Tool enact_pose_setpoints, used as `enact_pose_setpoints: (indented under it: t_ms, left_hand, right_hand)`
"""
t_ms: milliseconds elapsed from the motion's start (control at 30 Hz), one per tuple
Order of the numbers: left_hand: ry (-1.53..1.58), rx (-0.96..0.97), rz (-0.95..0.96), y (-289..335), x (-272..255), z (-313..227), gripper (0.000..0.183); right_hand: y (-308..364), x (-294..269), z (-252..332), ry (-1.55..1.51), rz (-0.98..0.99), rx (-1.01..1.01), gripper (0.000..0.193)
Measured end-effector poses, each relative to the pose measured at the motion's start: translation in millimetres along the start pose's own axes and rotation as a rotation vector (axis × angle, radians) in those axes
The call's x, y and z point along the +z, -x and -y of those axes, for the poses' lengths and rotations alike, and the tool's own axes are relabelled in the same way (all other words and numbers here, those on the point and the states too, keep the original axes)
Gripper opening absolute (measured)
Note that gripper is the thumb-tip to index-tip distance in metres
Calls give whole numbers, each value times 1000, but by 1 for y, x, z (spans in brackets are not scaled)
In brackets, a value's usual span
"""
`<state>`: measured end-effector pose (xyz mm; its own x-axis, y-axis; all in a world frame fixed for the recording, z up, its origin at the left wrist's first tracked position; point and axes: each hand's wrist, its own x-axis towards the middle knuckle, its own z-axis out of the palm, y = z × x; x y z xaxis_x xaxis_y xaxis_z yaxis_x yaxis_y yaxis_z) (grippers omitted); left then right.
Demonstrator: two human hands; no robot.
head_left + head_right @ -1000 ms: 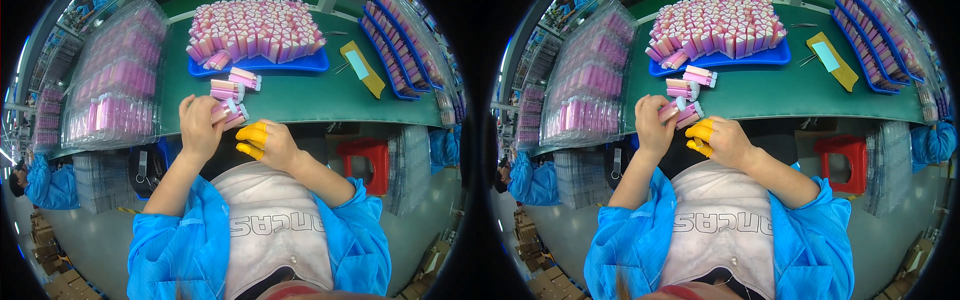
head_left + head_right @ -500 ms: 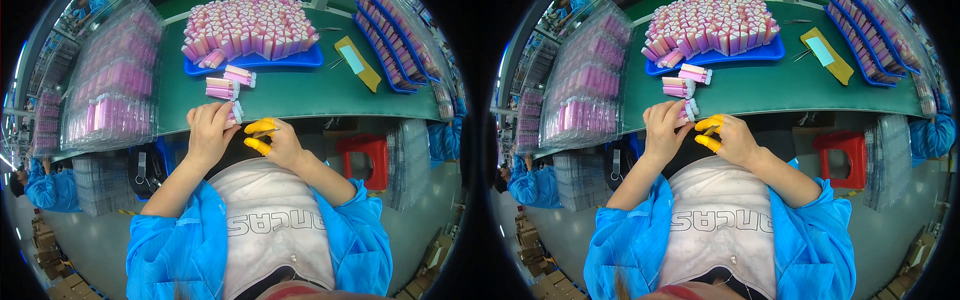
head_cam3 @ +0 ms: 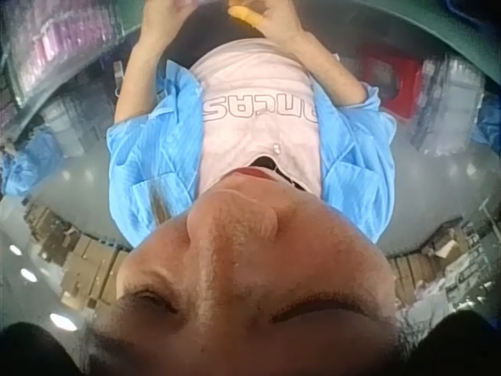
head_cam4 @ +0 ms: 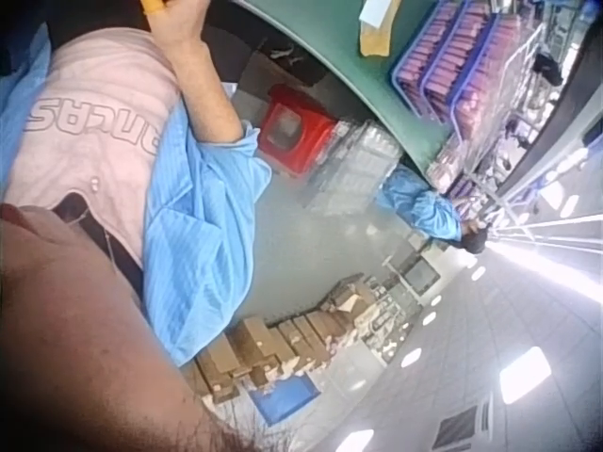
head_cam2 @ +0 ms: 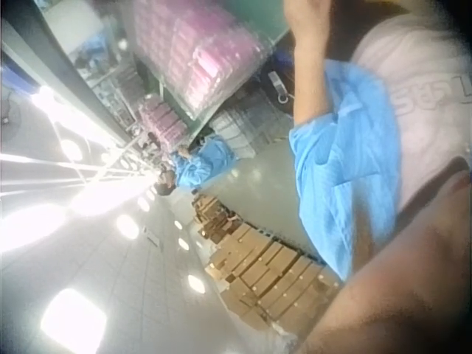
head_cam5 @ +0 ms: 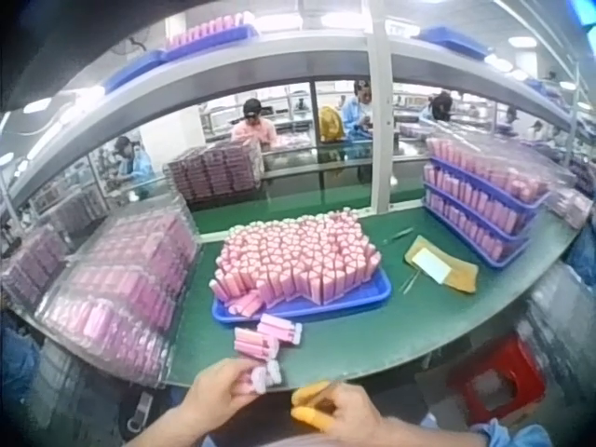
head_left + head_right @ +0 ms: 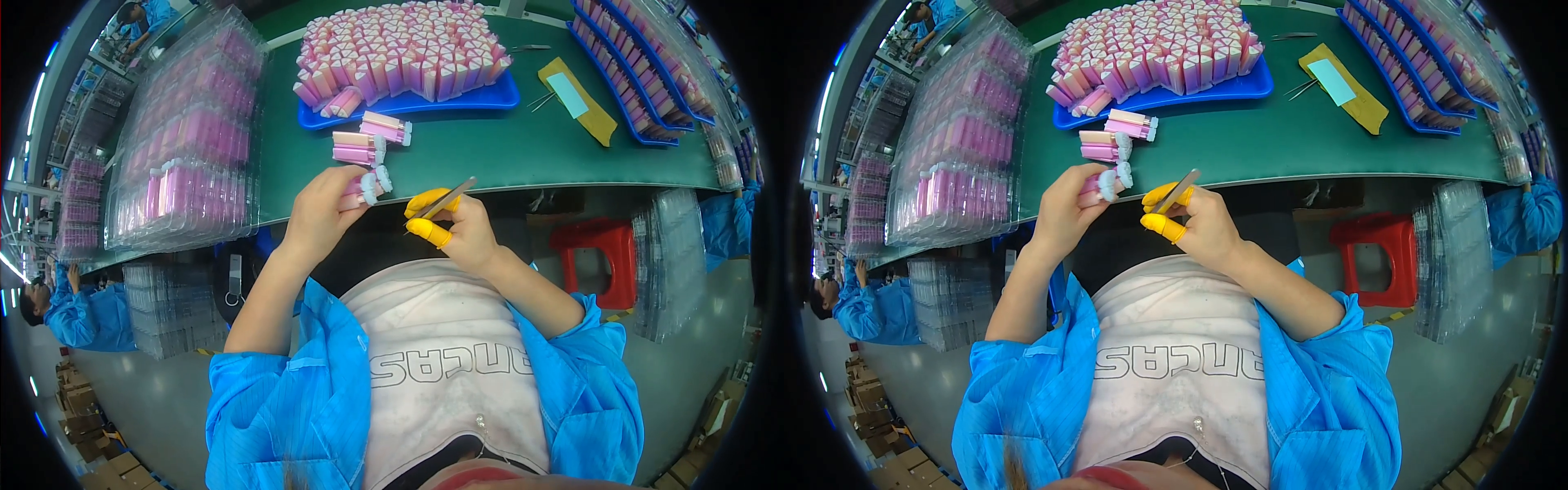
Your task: The person assembles small plastic components at a worktable using tweezers.
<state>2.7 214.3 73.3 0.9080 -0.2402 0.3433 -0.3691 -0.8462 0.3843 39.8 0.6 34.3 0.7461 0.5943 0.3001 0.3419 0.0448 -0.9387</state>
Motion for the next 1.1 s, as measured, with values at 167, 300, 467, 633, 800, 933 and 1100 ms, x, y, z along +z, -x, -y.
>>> enact_pose_setpoints:
  t_ms: [167, 300, 467, 633, 800, 933, 1100]
  left_hand:
    - [1712, -472, 57, 15, 11, -25, 38]
    - [1802, -581, 235, 22, 24, -47, 52]
    - [1769, -689, 172, 25, 33, -53, 45]
    - [1553, -699, 205, 30, 42, -57, 39]
    - [1366, -396, 183, 34, 51, -62, 49]
    - [1083, -371, 244, 31, 52, -57, 55]
    - [1262, -461, 255, 26, 55, -60, 59]
  right_hand:
    - [-4, -13, 3, -446, -21, 227, 37]
    - [-12, -32, 26, -586, 207, 400, 44]
    - [-1, -41, 25, -595, 230, 445, 45]
    - [15, -31, 26, -571, 167, 467, 37]
    - [27, -18, 34, -466, 13, 501, 37]
    - [34, -17, 29, -314, -70, 448, 37]
    - [36, -20, 29, -329, -110, 442, 37]
